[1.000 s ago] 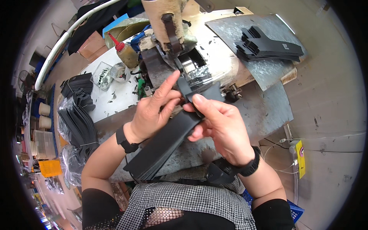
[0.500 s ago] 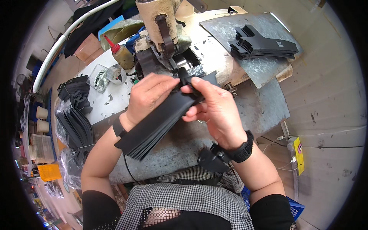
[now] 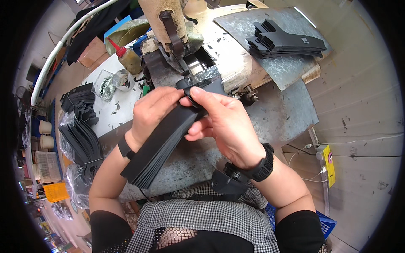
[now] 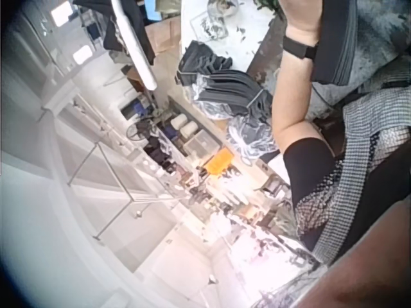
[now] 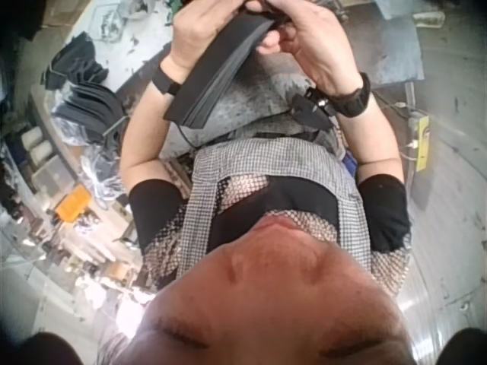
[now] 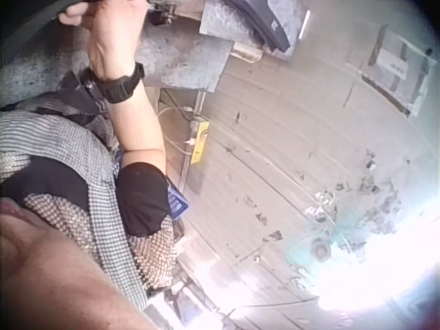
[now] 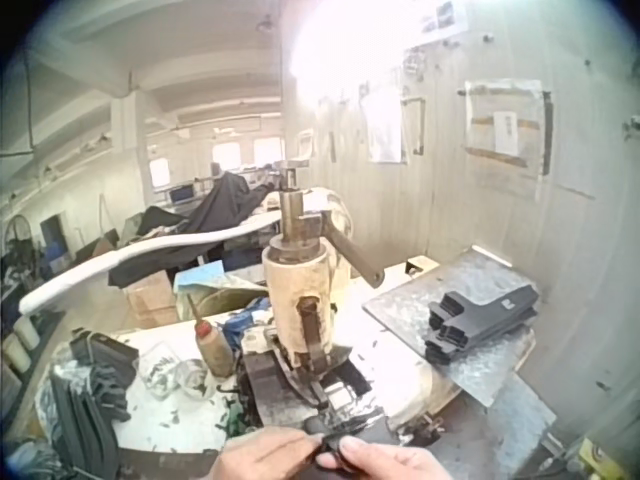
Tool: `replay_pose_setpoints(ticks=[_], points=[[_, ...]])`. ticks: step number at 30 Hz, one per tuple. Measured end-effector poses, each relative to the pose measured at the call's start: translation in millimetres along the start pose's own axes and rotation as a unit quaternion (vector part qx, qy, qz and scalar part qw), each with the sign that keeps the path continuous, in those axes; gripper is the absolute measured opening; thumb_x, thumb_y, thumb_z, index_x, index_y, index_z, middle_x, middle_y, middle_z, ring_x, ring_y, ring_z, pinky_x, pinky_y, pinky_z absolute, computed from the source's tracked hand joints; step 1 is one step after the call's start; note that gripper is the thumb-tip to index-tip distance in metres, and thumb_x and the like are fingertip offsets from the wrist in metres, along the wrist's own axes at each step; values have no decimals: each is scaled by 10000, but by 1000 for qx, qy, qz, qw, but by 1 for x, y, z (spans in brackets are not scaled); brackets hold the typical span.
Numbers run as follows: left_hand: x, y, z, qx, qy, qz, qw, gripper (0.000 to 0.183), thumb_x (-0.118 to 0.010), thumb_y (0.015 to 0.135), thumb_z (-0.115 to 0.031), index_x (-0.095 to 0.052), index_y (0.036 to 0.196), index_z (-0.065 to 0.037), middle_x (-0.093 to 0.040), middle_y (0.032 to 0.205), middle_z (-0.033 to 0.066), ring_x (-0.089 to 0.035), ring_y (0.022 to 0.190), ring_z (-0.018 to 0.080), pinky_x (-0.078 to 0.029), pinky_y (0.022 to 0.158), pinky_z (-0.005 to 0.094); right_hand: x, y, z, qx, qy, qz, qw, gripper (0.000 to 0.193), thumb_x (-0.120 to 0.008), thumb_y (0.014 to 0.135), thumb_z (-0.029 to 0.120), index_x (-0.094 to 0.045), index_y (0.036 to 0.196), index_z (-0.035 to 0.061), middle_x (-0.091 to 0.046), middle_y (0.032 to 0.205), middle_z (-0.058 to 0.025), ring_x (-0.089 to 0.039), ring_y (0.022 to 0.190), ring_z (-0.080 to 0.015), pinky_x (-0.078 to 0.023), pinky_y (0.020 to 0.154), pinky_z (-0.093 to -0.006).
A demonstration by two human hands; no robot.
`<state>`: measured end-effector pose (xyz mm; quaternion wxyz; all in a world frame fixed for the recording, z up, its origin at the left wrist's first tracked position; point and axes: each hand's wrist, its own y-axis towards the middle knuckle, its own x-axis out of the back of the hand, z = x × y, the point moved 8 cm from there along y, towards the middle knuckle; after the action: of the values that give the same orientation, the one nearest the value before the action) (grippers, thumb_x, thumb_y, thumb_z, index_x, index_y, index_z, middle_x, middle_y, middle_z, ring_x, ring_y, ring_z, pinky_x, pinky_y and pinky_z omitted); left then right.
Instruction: Organizing and bundling black rubber shoe components using elastic bands.
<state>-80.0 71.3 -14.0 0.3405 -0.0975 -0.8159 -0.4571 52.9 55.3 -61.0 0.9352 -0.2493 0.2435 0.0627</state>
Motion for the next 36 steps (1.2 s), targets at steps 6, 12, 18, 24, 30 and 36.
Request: replay_pose_setpoints(ticks=[6,12,18,24,30,36], points=[[0,10,6,-4,-3,0,1000,255,-663,720,10,-670,975,14,-650,891,134,-653,791,295,-548,702,357,0,6,10,6,6,-12,1000,321,-590,957,299,-671,1040,0,-692,906,-63,-623,548,-122,-589,583,-290],[5,12,-9,-104,26,-55,993,356,-617,788,-11,-634,1142,24,-652,1050,155,-652,924,315,-548,802,376,22,-9,13,43,-9,-38,998,300,-600,954,293,-674,981,4,-695,874,-69,-619,527,-125,-564,537,-269],[-13,-4,-7,47,-160,38,985,576,-599,826,14,-487,1387,-57,-664,983,154,-685,809,273,-566,715,353,9,-19,2,3,-46,8,999,338,-609,955,336,-686,962,7,-671,716,-68,-629,514,-106,-562,517,-242],[-1,1,0,42,-34,-4,999,253,-633,768,63,-664,1012,2,-662,889,139,-679,768,283,-556,636,335,0,1,2,-8,-12,19,1000,314,-575,970,291,-676,973,-6,-675,772,-75,-627,528,-108,-586,548,-262],[-2,8,13,46,-59,2,997,247,-662,737,50,-668,981,9,-662,877,126,-670,770,286,-541,662,337,-2,10,13,2,-5,-9,1000,308,-590,951,281,-682,991,-10,-678,794,-64,-597,499,-109,-583,529,-298],[2,14,-3,-43,41,-47,997,360,-626,788,23,-646,1146,-16,-667,1023,132,-646,942,298,-541,778,369,24,-3,16,28,-20,-31,999,299,-590,957,294,-669,962,5,-675,868,-64,-615,539,-115,-580,550,-280]])
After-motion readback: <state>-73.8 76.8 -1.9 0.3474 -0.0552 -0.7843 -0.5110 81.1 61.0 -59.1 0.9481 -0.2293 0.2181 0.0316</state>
